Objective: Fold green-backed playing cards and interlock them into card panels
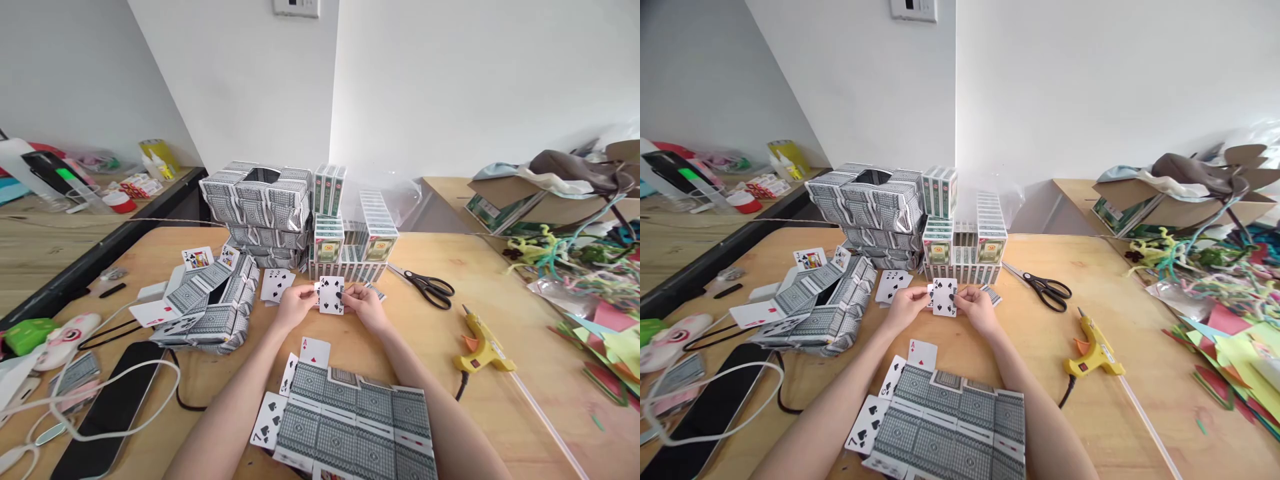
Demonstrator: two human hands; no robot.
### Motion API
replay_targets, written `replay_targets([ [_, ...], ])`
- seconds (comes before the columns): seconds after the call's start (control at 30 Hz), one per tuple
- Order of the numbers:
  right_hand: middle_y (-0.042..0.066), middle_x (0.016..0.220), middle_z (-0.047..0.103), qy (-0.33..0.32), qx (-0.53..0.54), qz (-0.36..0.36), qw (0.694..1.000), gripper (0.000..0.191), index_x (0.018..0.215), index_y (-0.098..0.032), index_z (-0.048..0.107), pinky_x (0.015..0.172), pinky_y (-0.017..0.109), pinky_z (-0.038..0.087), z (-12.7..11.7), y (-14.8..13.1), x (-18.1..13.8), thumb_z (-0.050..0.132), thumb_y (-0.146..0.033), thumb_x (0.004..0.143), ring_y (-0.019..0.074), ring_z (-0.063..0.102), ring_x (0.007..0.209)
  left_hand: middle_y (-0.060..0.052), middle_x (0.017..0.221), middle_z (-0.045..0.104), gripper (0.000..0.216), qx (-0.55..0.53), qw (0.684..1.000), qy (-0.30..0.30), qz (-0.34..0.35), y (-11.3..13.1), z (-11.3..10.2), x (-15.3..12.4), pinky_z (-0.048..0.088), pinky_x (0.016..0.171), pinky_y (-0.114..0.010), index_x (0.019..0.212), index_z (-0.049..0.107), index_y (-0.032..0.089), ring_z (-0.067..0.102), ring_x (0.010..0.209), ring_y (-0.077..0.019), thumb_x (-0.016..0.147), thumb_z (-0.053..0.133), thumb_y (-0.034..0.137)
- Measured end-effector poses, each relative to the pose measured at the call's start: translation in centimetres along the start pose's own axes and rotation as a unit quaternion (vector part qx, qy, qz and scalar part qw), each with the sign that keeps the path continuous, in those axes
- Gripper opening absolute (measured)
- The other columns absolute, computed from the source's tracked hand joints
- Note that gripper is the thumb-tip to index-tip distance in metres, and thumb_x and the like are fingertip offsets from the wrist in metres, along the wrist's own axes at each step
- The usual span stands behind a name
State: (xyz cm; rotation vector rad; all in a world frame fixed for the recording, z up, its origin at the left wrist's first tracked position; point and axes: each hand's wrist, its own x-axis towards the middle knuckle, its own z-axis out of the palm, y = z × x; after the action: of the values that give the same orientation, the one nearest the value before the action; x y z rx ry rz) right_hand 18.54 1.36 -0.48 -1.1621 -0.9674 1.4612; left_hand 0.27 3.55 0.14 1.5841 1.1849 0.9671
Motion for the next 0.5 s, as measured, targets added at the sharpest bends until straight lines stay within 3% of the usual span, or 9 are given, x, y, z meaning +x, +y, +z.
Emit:
replay_targets([
  [0.23, 0.002, 0.058, 0.065, 0.004, -0.024, -0.016, 1.0, 0.034, 0.057, -0.019, 0.055, 0.059, 0.034, 0.053, 0.2, -0.05, -0.05, 0.076, -0.046, 0.053, 0.0181, 0.061, 0.054, -0.001, 0.067, 0.067, 0.017, 0.02, 0.999, 0.033, 0.012, -0.01, 0.54, -0.3, 0.046, 0.063, -0.027, 0.069, 0.069, 0.018, 0.061, 0.071, -0.0201, 0.07, 0.055, 0.027],
  [0.5, 0.001, 0.057, 0.064, 0.001, -0.043, -0.022, 0.999, 0.034, 0.058, -0.02, 0.055, 0.058, 0.034, 0.053, 0.1, 0.04, -0.02, 0.074, -0.048, 0.055, 0.0178, 0.061, 0.054, -0.002, 0.068, 0.067, 0.016, 0.026, 0.998, 0.047, 0.018, -0.2, 0.62, -0.49, 0.046, 0.063, -0.026, 0.073, 0.069, 0.018, 0.061, 0.068, -0.0188, 0.069, 0.056, 0.026],
])
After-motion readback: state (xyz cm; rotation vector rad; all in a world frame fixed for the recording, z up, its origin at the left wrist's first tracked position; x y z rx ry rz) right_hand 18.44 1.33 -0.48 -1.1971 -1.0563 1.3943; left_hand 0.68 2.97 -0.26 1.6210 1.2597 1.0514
